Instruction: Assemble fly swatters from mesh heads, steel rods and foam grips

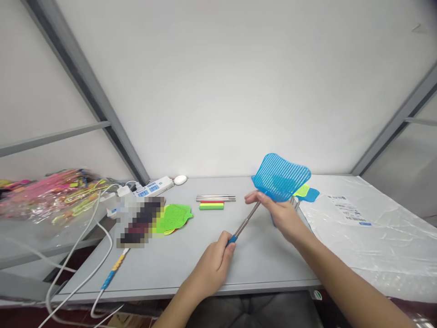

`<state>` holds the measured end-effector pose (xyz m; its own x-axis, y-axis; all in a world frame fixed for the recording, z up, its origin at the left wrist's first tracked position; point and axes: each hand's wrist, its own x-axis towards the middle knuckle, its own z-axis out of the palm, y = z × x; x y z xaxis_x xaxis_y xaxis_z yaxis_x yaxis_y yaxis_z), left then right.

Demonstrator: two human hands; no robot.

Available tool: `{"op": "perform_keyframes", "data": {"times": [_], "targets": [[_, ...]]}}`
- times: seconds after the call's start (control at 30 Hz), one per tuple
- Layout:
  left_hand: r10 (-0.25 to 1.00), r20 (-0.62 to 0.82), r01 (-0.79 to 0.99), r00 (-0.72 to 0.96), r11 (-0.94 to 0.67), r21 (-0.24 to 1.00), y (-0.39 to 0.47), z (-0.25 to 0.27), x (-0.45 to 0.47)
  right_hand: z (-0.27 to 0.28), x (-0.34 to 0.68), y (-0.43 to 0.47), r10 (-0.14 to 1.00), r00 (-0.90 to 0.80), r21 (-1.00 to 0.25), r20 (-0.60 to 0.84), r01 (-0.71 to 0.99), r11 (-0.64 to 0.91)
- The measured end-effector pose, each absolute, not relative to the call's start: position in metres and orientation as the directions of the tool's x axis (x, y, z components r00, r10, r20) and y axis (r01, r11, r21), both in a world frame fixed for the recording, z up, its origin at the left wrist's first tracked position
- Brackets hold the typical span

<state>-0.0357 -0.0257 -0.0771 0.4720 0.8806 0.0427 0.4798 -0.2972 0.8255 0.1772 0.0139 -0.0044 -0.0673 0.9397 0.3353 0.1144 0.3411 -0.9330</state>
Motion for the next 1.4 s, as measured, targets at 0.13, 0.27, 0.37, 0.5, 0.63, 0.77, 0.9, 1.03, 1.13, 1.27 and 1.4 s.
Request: {"op": "perform_keyframes", "data": {"times": [0.13, 0.27, 0.37, 0.5, 0.63, 0.77, 0.9, 1.03, 1.13, 1.27, 1.4], "targets": [[0.884, 0.061, 0.251, 0.463, -0.197, 0.948, -0.029, -0.077, -0.039, 0.006, 0.164, 0.026, 0.941, -0.086, -0.942, 0.326, 0.059, 0.331], [0.875, 0.022, -0.151, 0.484, 0.059, 0.987, -0.028, -0.070, -0.031, -0.007, 0.129, 0.020, 0.913, -0.339, -0.970, 0.228, 0.000, 0.243], [0.888, 0.030, -0.395, 0.458, 0.173, 0.902, -0.024, -0.060, -0.023, -0.018, 0.108, 0.009, 0.866, -0.479, -0.989, 0.143, -0.033, 0.146], [0.867, 0.036, -0.482, 0.497, 0.242, 0.842, -0.024, -0.047, -0.018, -0.010, 0.113, 0.011, 0.888, -0.439, -0.990, 0.136, -0.036, 0.134], [0.805, -0.015, -0.371, 0.593, 0.290, 0.882, -0.037, -0.038, -0.015, 0.027, 0.143, 0.038, 0.945, -0.147, -0.941, 0.291, -0.222, 0.256], [0.814, 0.039, -0.375, 0.579, 0.223, 0.900, -0.039, -0.018, -0.007, 0.065, 0.155, 0.052, 0.930, -0.205, -0.907, 0.306, -0.361, 0.219], [0.844, 0.099, -0.385, 0.528, 0.134, 0.913, -0.028, 0.004, -0.001, 0.059, 0.141, 0.031, 0.898, -0.238, -0.913, 0.371, -0.274, 0.304], [0.872, 0.101, -0.428, 0.478, 0.131, 0.894, -0.029, -0.010, 0.002, 0.019, 0.129, 0.004, 0.897, -0.324, -0.953, 0.302, -0.093, 0.287], [0.877, 0.078, -0.407, 0.475, 0.140, 0.902, -0.039, -0.033, 0.002, -0.002, 0.129, -0.004, 0.897, -0.290, -0.943, 0.332, -0.092, 0.320], [0.852, -0.002, -0.317, 0.523, 0.196, 0.928, -0.049, -0.043, -0.003, 0.008, 0.133, 0.002, 0.897, -0.237, -0.923, 0.373, -0.191, 0.333], [0.843, 0.017, -0.296, 0.538, 0.170, 0.940, -0.050, -0.032, -0.004, 0.050, 0.140, 0.020, 0.892, -0.088, -0.861, 0.444, -0.317, 0.398]]}}
